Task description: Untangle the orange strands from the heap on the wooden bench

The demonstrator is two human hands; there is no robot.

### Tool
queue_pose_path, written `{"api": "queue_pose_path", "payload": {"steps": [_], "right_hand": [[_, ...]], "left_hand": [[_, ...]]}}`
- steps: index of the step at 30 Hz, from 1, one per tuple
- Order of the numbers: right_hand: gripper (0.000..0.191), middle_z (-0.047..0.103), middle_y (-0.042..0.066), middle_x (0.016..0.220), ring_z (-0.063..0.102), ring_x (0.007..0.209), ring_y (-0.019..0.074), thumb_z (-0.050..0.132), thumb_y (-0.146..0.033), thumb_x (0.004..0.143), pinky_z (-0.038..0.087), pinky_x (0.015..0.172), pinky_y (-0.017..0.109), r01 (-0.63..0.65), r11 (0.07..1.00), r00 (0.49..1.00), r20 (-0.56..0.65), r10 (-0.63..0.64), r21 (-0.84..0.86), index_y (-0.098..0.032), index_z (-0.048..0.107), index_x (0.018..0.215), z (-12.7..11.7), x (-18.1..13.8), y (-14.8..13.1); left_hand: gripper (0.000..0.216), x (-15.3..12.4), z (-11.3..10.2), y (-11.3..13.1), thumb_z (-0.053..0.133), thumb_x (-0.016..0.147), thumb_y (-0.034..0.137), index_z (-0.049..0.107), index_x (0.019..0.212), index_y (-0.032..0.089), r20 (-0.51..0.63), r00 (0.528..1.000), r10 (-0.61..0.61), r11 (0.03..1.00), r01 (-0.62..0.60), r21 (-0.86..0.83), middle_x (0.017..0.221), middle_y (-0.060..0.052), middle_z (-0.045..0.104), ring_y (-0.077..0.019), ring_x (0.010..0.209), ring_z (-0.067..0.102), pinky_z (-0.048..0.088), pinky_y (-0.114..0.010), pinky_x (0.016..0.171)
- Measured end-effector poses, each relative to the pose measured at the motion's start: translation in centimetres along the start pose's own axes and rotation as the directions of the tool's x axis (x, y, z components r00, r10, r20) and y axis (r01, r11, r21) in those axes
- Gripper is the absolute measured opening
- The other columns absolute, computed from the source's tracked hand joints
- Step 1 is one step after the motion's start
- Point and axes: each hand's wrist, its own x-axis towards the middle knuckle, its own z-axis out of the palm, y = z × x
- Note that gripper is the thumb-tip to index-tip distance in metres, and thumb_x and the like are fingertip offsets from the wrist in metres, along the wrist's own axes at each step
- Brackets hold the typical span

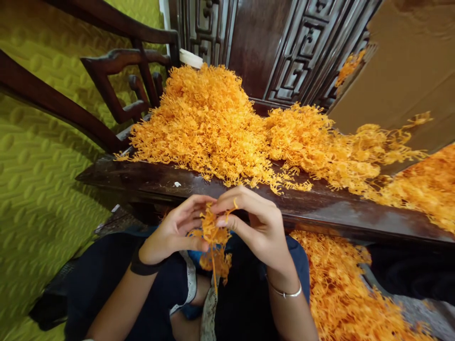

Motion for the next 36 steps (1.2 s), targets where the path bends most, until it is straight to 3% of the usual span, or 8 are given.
{"api": "queue_pose_path", "payload": {"steps": [6,12,15,18,22,30,33,36], "right_hand": [[0.018,0.059,0.003,0.073,0.056,0.071,0.0176,0.065,-0.011,0.074,0.047,0.062,0.032,-0.037,0.988,0.999,0.001,0.038,0.148,-0.023,0.061,0.088,-1.3,-0.3,0.0],[0.028,0.058,0.004,0.075,0.055,0.071,0.0182,0.067,-0.034,0.075,0.045,0.065,0.034,-0.001,1.000,0.963,0.268,-0.002,0.008,-0.021,0.058,0.098,-2.8,-0.3,0.0],[0.037,0.058,0.003,0.075,0.054,0.071,0.0171,0.073,-0.043,0.068,0.043,0.064,0.030,0.016,0.974,0.947,0.317,0.057,-0.224,-0.020,0.058,0.093,-2.5,-0.1,-0.2],[0.025,0.058,0.002,0.072,0.051,0.068,0.0152,0.072,-0.037,0.071,0.041,0.064,0.028,0.060,0.913,0.937,0.338,0.087,-0.403,-0.019,0.058,0.083,-1.9,0.1,-0.2],[0.011,0.059,0.004,0.078,0.054,0.074,0.0161,0.062,-0.030,0.081,0.042,0.069,0.030,0.072,0.943,0.926,0.374,0.058,-0.325,-0.019,0.060,0.081,-1.9,0.0,-0.1],[0.006,0.060,0.003,0.073,0.057,0.070,0.0167,0.065,-0.018,0.077,0.045,0.065,0.030,-0.099,0.994,0.995,0.026,0.100,-0.048,-0.019,0.063,0.072,-1.4,0.0,0.1],[0.005,0.059,0.003,0.075,0.057,0.076,0.0181,0.066,-0.020,0.076,0.045,0.071,0.032,-0.121,0.986,0.975,-0.174,0.139,0.113,-0.021,0.064,0.072,-0.1,0.1,1.1],[0.013,0.054,0.002,0.073,0.055,0.074,0.0182,0.063,-0.032,0.078,0.046,0.069,0.034,-0.170,0.900,0.951,-0.173,0.257,0.401,-0.022,0.059,0.069,1.6,0.3,2.5]], "left_hand": [[0.029,-0.1,0.0,-0.1,0.080,0.057,0.017,0.062,0.079,0.015,-0.126,0.991,-0.040,0.998,0.047,0.052,0.074,0.001,0.061,-0.0100,0.067,0.055,0.045,-0.021,0.068],[0.024,0.0,0.5,0.1,0.078,0.059,0.017,0.060,0.075,0.015,-0.190,0.979,0.073,0.997,-0.065,0.044,0.094,-0.003,0.059,-0.0140,0.084,0.056,0.044,-0.023,0.077],[0.024,0.1,0.9,0.1,0.076,0.062,0.017,0.058,0.079,0.016,-0.177,0.982,0.059,0.998,-0.052,0.046,0.101,-0.005,0.060,-0.0153,0.087,0.057,0.044,-0.025,0.080],[0.023,0.0,1.0,-0.3,0.074,0.066,0.021,0.056,0.080,0.016,-0.174,0.982,0.069,0.995,-0.057,0.077,0.091,-0.002,0.060,-0.0124,0.082,0.055,0.043,-0.021,0.074],[0.022,-0.1,0.9,-0.6,0.071,0.070,0.028,0.053,0.079,0.018,-0.139,0.990,0.004,0.999,0.003,0.048,0.070,0.004,0.051,-0.0068,0.061,0.047,0.038,-0.017,0.056],[0.025,0.2,1.9,-0.9,0.068,0.072,0.036,0.054,0.075,0.017,-0.162,0.985,-0.053,0.991,0.032,-0.128,0.058,0.007,0.040,-0.0016,0.043,0.028,0.020,-0.017,0.040],[0.025,0.3,2.5,-1.2,0.067,0.073,0.036,0.051,0.073,0.017,-0.229,0.973,-0.004,0.982,-0.040,-0.187,0.056,0.008,0.037,-0.0007,0.040,0.024,0.016,-0.017,0.039],[0.024,0.5,2.9,-1.5,0.066,0.074,0.036,0.051,0.074,0.018,-0.268,0.963,0.000,0.980,-0.053,-0.190,0.055,0.008,0.035,-0.0007,0.040,0.023,0.016,-0.016,0.038]]}}
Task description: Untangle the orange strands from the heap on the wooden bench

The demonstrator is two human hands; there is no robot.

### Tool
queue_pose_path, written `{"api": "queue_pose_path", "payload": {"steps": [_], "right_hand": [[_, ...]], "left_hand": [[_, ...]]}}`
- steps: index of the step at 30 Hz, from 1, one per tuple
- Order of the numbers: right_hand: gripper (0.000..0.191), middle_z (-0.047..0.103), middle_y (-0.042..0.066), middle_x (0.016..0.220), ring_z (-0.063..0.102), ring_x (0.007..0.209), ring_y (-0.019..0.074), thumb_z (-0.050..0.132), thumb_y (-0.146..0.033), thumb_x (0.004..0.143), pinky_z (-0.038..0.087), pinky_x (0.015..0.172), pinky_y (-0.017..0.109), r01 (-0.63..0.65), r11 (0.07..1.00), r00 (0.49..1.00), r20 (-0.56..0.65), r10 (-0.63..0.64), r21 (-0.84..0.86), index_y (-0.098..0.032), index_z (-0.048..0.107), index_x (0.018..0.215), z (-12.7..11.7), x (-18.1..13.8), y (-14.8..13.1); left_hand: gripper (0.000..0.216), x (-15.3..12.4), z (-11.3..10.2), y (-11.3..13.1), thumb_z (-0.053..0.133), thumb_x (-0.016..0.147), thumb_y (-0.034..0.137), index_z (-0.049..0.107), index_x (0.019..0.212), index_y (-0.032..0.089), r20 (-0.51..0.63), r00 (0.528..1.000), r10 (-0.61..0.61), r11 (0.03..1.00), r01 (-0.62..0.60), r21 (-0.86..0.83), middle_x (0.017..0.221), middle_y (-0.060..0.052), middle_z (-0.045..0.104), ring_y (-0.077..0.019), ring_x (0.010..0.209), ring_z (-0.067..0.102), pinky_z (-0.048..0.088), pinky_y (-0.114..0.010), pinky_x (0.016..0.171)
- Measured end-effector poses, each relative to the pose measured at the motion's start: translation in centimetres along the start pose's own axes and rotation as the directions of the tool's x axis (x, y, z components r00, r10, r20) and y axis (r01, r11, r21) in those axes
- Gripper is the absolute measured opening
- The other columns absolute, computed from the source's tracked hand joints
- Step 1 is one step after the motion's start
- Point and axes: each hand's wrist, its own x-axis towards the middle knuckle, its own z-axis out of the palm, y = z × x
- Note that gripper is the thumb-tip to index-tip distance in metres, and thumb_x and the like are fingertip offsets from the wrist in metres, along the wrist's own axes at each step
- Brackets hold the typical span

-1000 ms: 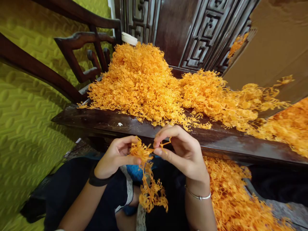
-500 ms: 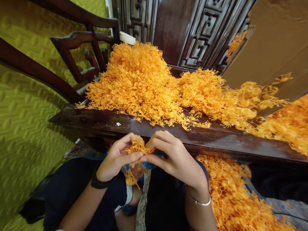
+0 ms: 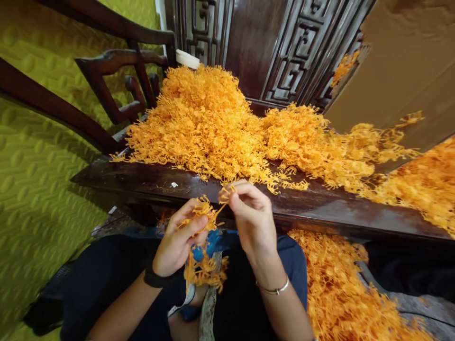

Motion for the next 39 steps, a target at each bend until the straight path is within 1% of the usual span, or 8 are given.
{"api": "queue_pose_path", "payload": {"steps": [4,8,14,24,28,32,36,39], "right_hand": [[0.027,0.050,0.002,0.072,0.053,0.074,0.0182,0.049,-0.048,0.084,0.046,0.067,0.035,-0.135,0.982,0.989,0.077,0.125,0.134,-0.026,0.055,0.071,0.0,0.9,1.0],[0.036,0.055,0.001,0.092,0.054,0.096,0.0191,0.028,-0.054,0.091,0.045,0.079,0.040,0.096,0.991,0.992,-0.092,-0.088,0.092,-0.039,0.061,0.085,-2.9,1.4,-1.5],[0.009,0.061,0.002,0.086,0.058,0.088,0.0211,0.068,-0.022,0.075,0.044,0.084,0.038,0.308,0.808,0.793,-0.334,-0.510,-0.501,-0.027,0.069,0.082,-7.1,1.1,-3.9],[0.015,0.065,0.006,0.090,0.059,0.089,0.0211,0.061,-0.029,0.081,0.045,0.084,0.038,0.132,0.355,0.912,-0.027,-0.409,-0.926,-0.019,0.064,0.090,-9.6,3.8,0.8],[0.028,0.058,0.009,0.111,0.053,0.107,0.0233,0.060,-0.028,0.082,0.040,0.093,0.041,0.174,0.382,0.879,-0.032,-0.476,-0.908,-0.021,0.060,0.109,-7.7,2.8,-0.6],[0.012,0.063,0.003,0.086,0.060,0.079,0.0161,0.059,-0.027,0.084,0.047,0.072,0.029,0.219,0.648,0.976,0.177,-0.131,-0.729,-0.021,0.061,0.094,-4.8,0.3,-3.5],[0.014,0.062,0.001,0.077,0.055,0.070,0.0138,0.066,-0.029,0.078,0.041,0.064,0.026,0.264,0.560,0.885,0.428,0.184,-0.785,-0.019,0.061,0.087,-3.3,-1.1,-4.9],[0.009,0.062,0.000,0.075,0.055,0.070,0.0128,0.060,-0.023,0.083,0.038,0.069,0.028,0.345,0.577,0.831,0.527,0.180,-0.741,-0.018,0.061,0.076,-3.3,-1.0,-4.8]], "left_hand": [[0.026,0.1,-0.1,-0.2,0.067,0.073,0.035,0.049,0.070,0.017,-0.053,0.998,-0.025,1.000,0.024,-0.017,0.055,0.008,0.035,-0.0007,0.041,0.022,0.016,-0.016,0.038],[0.029,0.0,-0.2,-0.6,0.069,0.071,0.035,0.048,0.067,0.016,-0.067,0.995,-0.071,0.997,0.071,-0.005,0.057,0.007,0.039,-0.0016,0.044,0.024,0.016,-0.016,0.039],[0.026,0.1,0.2,-1.3,0.070,0.069,0.039,0.055,0.071,0.017,-0.047,0.997,-0.062,0.986,0.069,0.151,0.058,0.005,0.045,-0.0046,0.048,0.034,0.024,-0.017,0.043],[0.021,0.2,-0.3,-1.0,0.066,0.073,0.031,0.052,0.071,0.015,0.061,0.996,0.068,0.885,-0.089,0.458,0.068,0.003,0.046,-0.0083,0.062,0.042,0.033,-0.020,0.058],[0.017,0.3,-0.4,-0.6,0.066,0.074,0.025,0.052,0.071,0.015,0.153,0.982,0.113,0.820,-0.179,0.544,0.071,0.003,0.048,-0.0088,0.067,0.044,0.033,-0.020,0.062],[0.014,0.1,-0.3,-0.2,0.065,0.075,0.022,0.053,0.071,0.015,0.234,0.963,0.135,0.770,-0.251,0.587,0.070,0.003,0.049,-0.0088,0.066,0.045,0.034,-0.020,0.063],[0.012,-0.4,-0.1,0.1,0.065,0.074,0.019,0.054,0.070,0.015,0.285,0.944,0.166,0.712,-0.314,0.628,0.069,0.003,0.049,-0.0089,0.065,0.045,0.033,-0.020,0.061],[0.011,-0.5,-0.1,0.0,0.065,0.074,0.020,0.056,0.074,0.015,0.283,0.945,0.167,0.707,-0.314,0.633,0.071,0.002,0.052,-0.0090,0.065,0.046,0.033,-0.020,0.060]]}}
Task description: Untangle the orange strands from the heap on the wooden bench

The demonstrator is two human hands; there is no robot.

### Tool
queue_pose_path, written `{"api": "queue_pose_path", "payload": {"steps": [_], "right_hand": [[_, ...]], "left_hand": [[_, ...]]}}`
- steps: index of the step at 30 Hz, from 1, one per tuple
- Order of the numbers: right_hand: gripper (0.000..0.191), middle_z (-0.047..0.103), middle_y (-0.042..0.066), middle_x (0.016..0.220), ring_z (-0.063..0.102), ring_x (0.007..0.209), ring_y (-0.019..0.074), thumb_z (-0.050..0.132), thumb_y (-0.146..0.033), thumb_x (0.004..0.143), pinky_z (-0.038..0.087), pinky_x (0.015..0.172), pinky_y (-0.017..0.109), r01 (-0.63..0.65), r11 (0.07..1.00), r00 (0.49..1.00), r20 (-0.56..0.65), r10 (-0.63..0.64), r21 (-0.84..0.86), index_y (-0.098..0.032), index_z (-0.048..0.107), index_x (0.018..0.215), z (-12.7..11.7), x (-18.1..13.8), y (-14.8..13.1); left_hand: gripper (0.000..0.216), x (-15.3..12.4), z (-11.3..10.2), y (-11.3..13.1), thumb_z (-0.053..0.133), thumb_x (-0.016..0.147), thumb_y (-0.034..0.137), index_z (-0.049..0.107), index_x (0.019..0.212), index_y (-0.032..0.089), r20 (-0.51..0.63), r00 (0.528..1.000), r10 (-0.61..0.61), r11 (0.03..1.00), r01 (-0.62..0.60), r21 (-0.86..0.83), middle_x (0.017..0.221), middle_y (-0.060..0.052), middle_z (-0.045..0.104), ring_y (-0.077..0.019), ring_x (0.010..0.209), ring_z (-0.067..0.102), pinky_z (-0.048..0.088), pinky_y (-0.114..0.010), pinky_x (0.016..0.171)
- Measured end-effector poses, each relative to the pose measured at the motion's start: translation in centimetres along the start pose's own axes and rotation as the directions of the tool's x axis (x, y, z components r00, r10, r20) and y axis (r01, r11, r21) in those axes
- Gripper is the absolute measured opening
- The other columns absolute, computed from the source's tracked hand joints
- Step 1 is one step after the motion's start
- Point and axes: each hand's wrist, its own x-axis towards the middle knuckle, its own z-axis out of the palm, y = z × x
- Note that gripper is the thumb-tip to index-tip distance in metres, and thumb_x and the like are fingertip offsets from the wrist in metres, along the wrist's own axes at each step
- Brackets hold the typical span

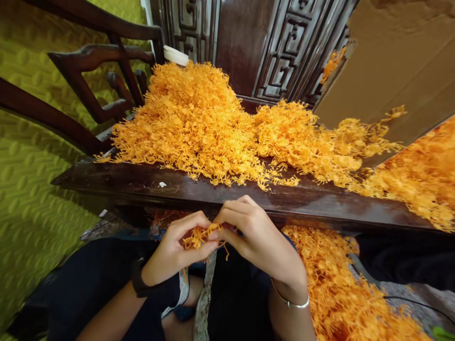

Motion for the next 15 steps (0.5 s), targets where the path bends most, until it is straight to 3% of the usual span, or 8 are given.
{"api": "queue_pose_path", "payload": {"steps": [4,7,10,15], "right_hand": [[0.010,0.060,-0.001,0.069,0.054,0.066,0.0114,0.062,-0.017,0.081,0.036,0.071,0.029,0.027,0.984,0.975,-0.221,0.012,0.175,-0.017,0.061,0.071,0.6,0.8,0.4],[0.009,0.059,-0.001,0.068,0.053,0.066,0.0114,0.065,-0.014,0.078,0.037,0.066,0.028,0.040,0.878,0.935,-0.329,0.136,0.477,-0.018,0.063,0.069,1.9,1.6,0.2],[0.008,0.058,-0.001,0.069,0.051,0.067,0.0110,0.066,-0.014,0.076,0.037,0.061,0.025,0.082,0.616,0.903,-0.319,0.286,0.783,-0.019,0.066,0.070,3.5,2.3,-0.3],[0.013,0.050,-0.002,0.065,0.044,0.058,0.0084,0.068,-0.023,0.073,0.034,0.054,0.022,0.061,0.002,0.932,-0.058,0.357,0.998,-0.017,0.063,0.062,5.7,3.1,-0.9]], "left_hand": [[0.012,0.1,0.0,-0.3,0.064,0.077,0.027,0.060,0.078,0.016,-0.034,0.999,-0.031,0.997,0.028,-0.075,0.073,0.001,0.053,-0.0104,0.068,0.048,0.035,-0.021,0.063],[0.017,0.0,-0.3,-0.4,0.063,0.078,0.031,0.060,0.071,0.016,-0.064,0.994,-0.084,0.987,0.074,-0.145,0.070,0.001,0.052,-0.0108,0.067,0.046,0.034,-0.021,0.062],[0.023,-0.2,-0.5,-0.4,0.064,0.077,0.036,0.059,0.067,0.016,-0.058,0.988,-0.142,0.955,0.122,-0.270,0.064,0.002,0.048,-0.0096,0.062,0.041,0.032,-0.021,0.058],[0.028,-0.2,-0.6,-0.6,0.070,0.069,0.039,0.057,0.062,0.015,-0.045,0.986,-0.159,0.851,0.114,-0.513,0.058,0.003,0.043,-0.0072,0.055,0.035,0.028,-0.020,0.051]]}}
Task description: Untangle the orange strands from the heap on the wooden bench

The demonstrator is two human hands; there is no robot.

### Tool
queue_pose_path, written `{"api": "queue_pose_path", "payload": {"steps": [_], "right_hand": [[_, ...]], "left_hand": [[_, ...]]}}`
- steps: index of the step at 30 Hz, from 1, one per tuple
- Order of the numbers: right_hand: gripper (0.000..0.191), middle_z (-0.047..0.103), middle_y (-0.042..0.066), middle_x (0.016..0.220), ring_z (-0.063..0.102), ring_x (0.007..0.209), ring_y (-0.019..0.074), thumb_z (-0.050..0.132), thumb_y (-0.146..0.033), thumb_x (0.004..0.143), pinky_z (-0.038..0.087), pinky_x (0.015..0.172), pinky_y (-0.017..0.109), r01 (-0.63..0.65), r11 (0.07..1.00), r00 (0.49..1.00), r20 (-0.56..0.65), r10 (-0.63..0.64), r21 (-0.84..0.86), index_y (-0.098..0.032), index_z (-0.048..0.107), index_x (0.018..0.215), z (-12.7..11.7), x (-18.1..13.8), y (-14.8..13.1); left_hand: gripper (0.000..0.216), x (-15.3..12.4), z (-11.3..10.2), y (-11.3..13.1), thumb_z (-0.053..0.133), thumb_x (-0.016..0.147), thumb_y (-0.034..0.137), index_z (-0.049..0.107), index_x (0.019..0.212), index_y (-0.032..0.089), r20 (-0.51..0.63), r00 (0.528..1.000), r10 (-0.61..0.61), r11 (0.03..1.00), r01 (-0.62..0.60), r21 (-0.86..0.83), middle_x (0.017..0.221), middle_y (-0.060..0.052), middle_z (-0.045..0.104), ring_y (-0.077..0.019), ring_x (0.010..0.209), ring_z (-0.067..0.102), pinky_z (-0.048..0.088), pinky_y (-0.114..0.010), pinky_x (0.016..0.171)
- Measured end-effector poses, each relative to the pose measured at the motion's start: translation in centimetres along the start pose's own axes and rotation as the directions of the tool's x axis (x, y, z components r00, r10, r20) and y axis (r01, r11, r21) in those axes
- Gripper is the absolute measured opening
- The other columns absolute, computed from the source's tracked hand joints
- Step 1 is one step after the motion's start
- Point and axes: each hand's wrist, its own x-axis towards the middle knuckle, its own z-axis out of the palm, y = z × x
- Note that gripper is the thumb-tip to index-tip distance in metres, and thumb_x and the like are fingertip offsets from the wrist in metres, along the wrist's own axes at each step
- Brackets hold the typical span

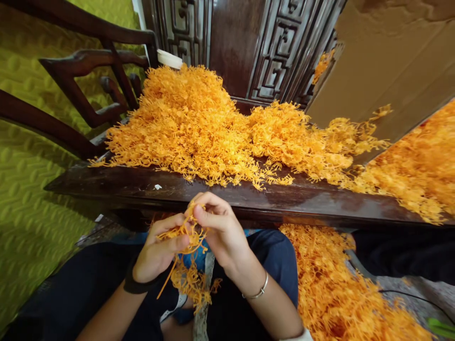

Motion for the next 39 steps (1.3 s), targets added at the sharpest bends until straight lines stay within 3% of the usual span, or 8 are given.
{"api": "queue_pose_path", "payload": {"steps": [5,12,20,24,26,28,35,39], "right_hand": [[0.010,0.046,-0.003,0.069,0.040,0.058,0.0059,0.071,-0.020,0.064,0.035,0.053,0.017,-0.125,0.943,0.991,-0.009,0.135,0.309,-0.016,0.063,0.064,0.2,0.2,1.5],[0.011,0.039,-0.002,0.068,0.036,0.062,0.0077,0.068,-0.018,0.063,0.037,0.058,0.016,-0.069,0.908,0.995,-0.041,0.095,0.413,-0.016,0.057,0.062,0.5,-0.1,2.7],[0.024,0.030,0.000,0.072,0.034,0.062,0.0152,0.054,-0.043,0.075,0.033,0.054,0.026,0.122,0.991,0.986,-0.105,-0.128,-0.064,-0.024,0.040,0.068,0.5,0.3,-0.1],[0.019,0.037,0.004,0.077,0.042,0.066,0.0184,0.032,-0.041,0.089,0.037,0.059,0.032,0.367,0.671,0.824,-0.111,-0.556,-0.644,-0.030,0.047,0.090,-2.0,-0.3,-4.3],[0.013,0.045,0.005,0.085,0.047,0.073,0.0185,0.044,-0.035,0.087,0.040,0.065,0.033,0.410,0.463,0.686,-0.069,-0.725,-0.786,-0.029,0.052,0.095,-3.8,-0.6,-5.8],[0.013,0.052,0.005,0.087,0.052,0.078,0.0188,0.059,-0.030,0.081,0.042,0.071,0.034,0.337,0.317,0.632,-0.037,-0.774,-0.887,-0.025,0.058,0.094,-5.5,-0.7,-6.7],[0.007,0.066,0.005,0.085,0.060,0.083,0.0195,0.061,-0.022,0.081,0.046,0.077,0.035,0.119,-0.059,0.844,0.132,-0.519,-0.991,-0.019,0.067,0.083,-8.1,0.2,-6.8],[0.018,0.065,0.007,0.094,0.059,0.091,0.0209,0.055,-0.019,0.085,0.044,0.082,0.037,0.127,-0.193,0.864,0.204,-0.460,-0.973,-0.021,0.066,0.098,-7.7,0.7,-6.4]], "left_hand": [[0.030,0.4,-0.1,-0.2,0.073,0.065,0.036,0.056,0.054,0.014,-0.003,1.000,-0.016,0.974,0.015,-0.225,0.051,0.004,0.039,-0.0051,0.046,0.031,0.026,-0.020,0.046],[0.030,0.6,-0.3,-0.3,0.076,0.058,0.034,0.056,0.051,0.013,0.004,0.999,-0.049,0.952,0.048,-0.303,0.048,0.004,0.041,-0.0055,0.045,0.034,0.027,-0.021,0.046],[0.053,0.1,-0.1,-0.1,0.079,0.044,0.043,0.033,0.041,0.017,-0.052,0.993,-0.106,0.934,0.081,-0.349,0.041,0.005,0.031,-0.0065,0.039,0.030,0.024,-0.022,0.039],[0.049,0.3,0.3,-0.5,0.075,0.055,0.042,0.035,0.046,0.016,-0.005,0.997,-0.080,0.932,0.073,-0.356,0.047,0.005,0.032,-0.0047,0.041,0.029,0.022,-0.020,0.039],[0.043,0.6,0.4,-0.8,0.071,0.063,0.042,0.039,0.051,0.015,-0.011,0.998,-0.061,0.945,0.054,-0.323,0.051,0.004,0.034,-0.0045,0.044,0.030,0.023,-0.020,0.041],[0.037,0.7,0.4,-1.0,0.069,0.067,0.040,0.044,0.056,0.015,-0.035,0.997,-0.062,0.962,0.051,-0.270,0.057,0.004,0.036,-0.0042,0.046,0.030,0.022,-0.019,0.042],[0.028,0.8,0.6,-1.3,0.068,0.071,0.039,0.053,0.069,0.016,-0.127,0.981,-0.147,0.978,0.126,-0.164,0.061,0.005,0.038,-0.0029,0.047,0.024,0.014,-0.017,0.040],[0.029,0.7,0.6,-1.4,0.068,0.071,0.042,0.055,0.071,0.016,-0.166,0.979,-0.120,0.990,0.106,-0.089,0.060,0.004,0.040,-0.0034,0.048,0.028,0.018,-0.017,0.041]]}}
